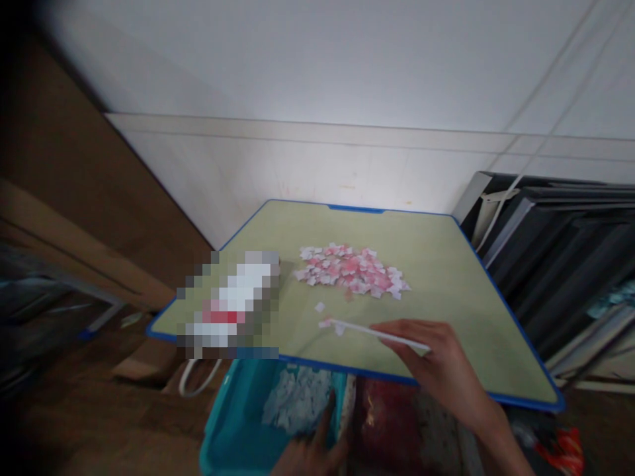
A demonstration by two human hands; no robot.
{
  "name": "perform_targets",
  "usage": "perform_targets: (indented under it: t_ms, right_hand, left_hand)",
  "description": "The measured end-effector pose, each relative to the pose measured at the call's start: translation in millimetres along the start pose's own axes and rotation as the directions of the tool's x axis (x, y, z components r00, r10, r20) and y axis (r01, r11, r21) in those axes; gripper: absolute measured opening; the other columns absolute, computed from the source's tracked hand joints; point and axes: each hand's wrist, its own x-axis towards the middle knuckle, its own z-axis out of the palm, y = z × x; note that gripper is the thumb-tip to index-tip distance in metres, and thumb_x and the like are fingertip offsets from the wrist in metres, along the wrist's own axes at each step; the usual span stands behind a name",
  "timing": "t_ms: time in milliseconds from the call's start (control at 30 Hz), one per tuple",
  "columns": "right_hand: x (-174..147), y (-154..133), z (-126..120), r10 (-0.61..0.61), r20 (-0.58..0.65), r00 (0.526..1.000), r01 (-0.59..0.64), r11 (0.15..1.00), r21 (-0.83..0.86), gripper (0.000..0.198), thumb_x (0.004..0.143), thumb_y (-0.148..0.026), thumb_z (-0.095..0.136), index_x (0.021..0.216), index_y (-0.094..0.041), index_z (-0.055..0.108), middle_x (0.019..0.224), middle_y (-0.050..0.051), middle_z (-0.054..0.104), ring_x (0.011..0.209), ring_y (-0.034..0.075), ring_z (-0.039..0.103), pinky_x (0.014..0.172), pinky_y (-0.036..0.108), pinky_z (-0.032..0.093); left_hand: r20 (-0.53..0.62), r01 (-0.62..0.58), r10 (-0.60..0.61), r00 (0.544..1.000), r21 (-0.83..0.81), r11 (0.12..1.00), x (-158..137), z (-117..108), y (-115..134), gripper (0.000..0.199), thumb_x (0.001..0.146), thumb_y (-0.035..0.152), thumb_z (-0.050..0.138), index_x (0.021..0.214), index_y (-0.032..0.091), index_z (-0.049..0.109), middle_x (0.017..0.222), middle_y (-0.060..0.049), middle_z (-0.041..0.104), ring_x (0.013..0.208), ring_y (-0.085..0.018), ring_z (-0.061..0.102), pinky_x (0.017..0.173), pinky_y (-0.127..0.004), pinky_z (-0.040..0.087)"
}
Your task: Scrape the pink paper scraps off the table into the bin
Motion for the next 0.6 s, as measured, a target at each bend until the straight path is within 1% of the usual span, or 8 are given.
perform_targets:
  t_ms: [67, 100, 267, 367, 433, 500, 533, 600]
  right_hand:
    - [-3, 2, -1, 0.03, -0.093, 0.995, -0.034, 0.999, -0.039, 0.017, 0.078, -0.027, 0.054, 0.085, -0.022, 0.069, 0.081, 0.004, 0.071, 0.067, 0.018, 0.067, 0.061, 0.026, 0.054]
    - [-3, 2, 0, 0.027, -0.09, 0.996, -0.031, 0.999, -0.044, 0.017, 0.078, -0.027, 0.054, 0.085, -0.022, 0.069, 0.081, 0.004, 0.071, 0.066, 0.018, 0.067, 0.061, 0.026, 0.054]
    - [-2, -2, 11, -0.007, 0.07, 0.998, 0.008, 1.0, -0.019, 0.02, 0.081, -0.023, 0.05, 0.089, -0.025, 0.068, 0.088, 0.001, 0.07, 0.077, 0.017, 0.066, 0.069, 0.025, 0.053]
    - [-2, -8, 17, 0.0, 0.088, 0.996, 0.0, 1.0, -0.003, 0.02, 0.079, -0.02, 0.051, 0.089, -0.025, 0.068, 0.087, 0.0, 0.07, 0.078, 0.016, 0.066, 0.071, 0.023, 0.052]
    - [-3, -11, 19, 0.005, 0.057, 0.998, -0.005, 1.0, 0.004, 0.02, 0.079, -0.019, 0.052, 0.09, -0.024, 0.067, 0.087, 0.0, 0.07, 0.078, 0.015, 0.066, 0.072, 0.023, 0.051]
    - [-5, -12, 19, 0.016, 0.019, 1.0, -0.016, 1.0, 0.003, 0.019, 0.079, -0.021, 0.052, 0.088, -0.025, 0.068, 0.087, 0.001, 0.071, 0.077, 0.015, 0.066, 0.071, 0.023, 0.051]
    - [-6, -13, 20, 0.02, 0.018, 1.0, -0.02, 1.0, 0.003, 0.019, 0.079, -0.021, 0.052, 0.088, -0.025, 0.068, 0.086, 0.001, 0.071, 0.076, 0.015, 0.066, 0.07, 0.023, 0.052]
    - [-8, -15, 22, 0.016, 0.065, 0.998, -0.017, 1.0, 0.021, 0.02, 0.079, -0.021, 0.05, 0.088, -0.025, 0.068, 0.084, 0.001, 0.071, 0.074, 0.016, 0.066, 0.069, 0.023, 0.052]
  left_hand:
    - [0.034, 0.014, -0.015, 0.999, 0.024, 1.0, 0, 4, 2, 0.073, 0.076, 0.028, 0.052, 0.133, 0.036, 0.007, 0.125, -0.026, 0.039, 0.055, -0.025, 0.061, 0.04, -0.036, 0.049]
    - [0.044, 0.008, -0.009, 0.999, 0.019, 1.0, 0, 7, 2, 0.075, 0.075, 0.027, 0.053, 0.133, 0.036, 0.006, 0.126, -0.026, 0.037, 0.054, -0.025, 0.061, 0.04, -0.036, 0.049]
    - [0.009, 0.026, -0.026, 1.0, 0.012, 1.0, 0, 15, 3, 0.08, 0.074, 0.026, 0.054, 0.133, 0.037, 0.001, 0.132, -0.027, 0.026, 0.056, -0.025, 0.061, 0.041, -0.038, 0.049]
    - [-0.011, 0.031, -0.031, 0.999, 0.022, 0.999, -1, 13, 2, 0.076, 0.077, 0.027, 0.05, 0.133, 0.037, -0.002, 0.133, -0.027, 0.024, 0.056, -0.024, 0.061, 0.041, -0.036, 0.049]
    - [-0.019, 0.023, -0.022, 1.0, 0.026, 0.999, -1, 10, 1, 0.07, 0.081, 0.027, 0.044, 0.133, 0.037, -0.003, 0.133, -0.026, 0.024, 0.056, -0.023, 0.061, 0.042, -0.034, 0.049]
    - [0.039, 0.001, -0.002, 0.999, 0.021, 1.0, -1, 7, 0, 0.076, 0.078, 0.026, 0.048, 0.133, 0.034, -0.004, 0.131, -0.029, 0.024, 0.055, -0.023, 0.061, 0.041, -0.034, 0.049]
    - [0.043, 0.023, -0.024, 0.999, 0.025, 0.999, -1, 6, 0, 0.076, 0.078, 0.025, 0.048, 0.132, 0.036, -0.004, 0.131, -0.027, 0.025, 0.053, -0.023, 0.061, 0.041, -0.034, 0.049]
    - [0.0, 0.007, -0.007, 1.0, -0.001, 1.0, -2, 3, -1, 0.07, 0.082, 0.031, 0.043, 0.133, 0.035, -0.004, 0.13, -0.028, 0.027, 0.055, -0.023, 0.061, 0.042, -0.033, 0.05]
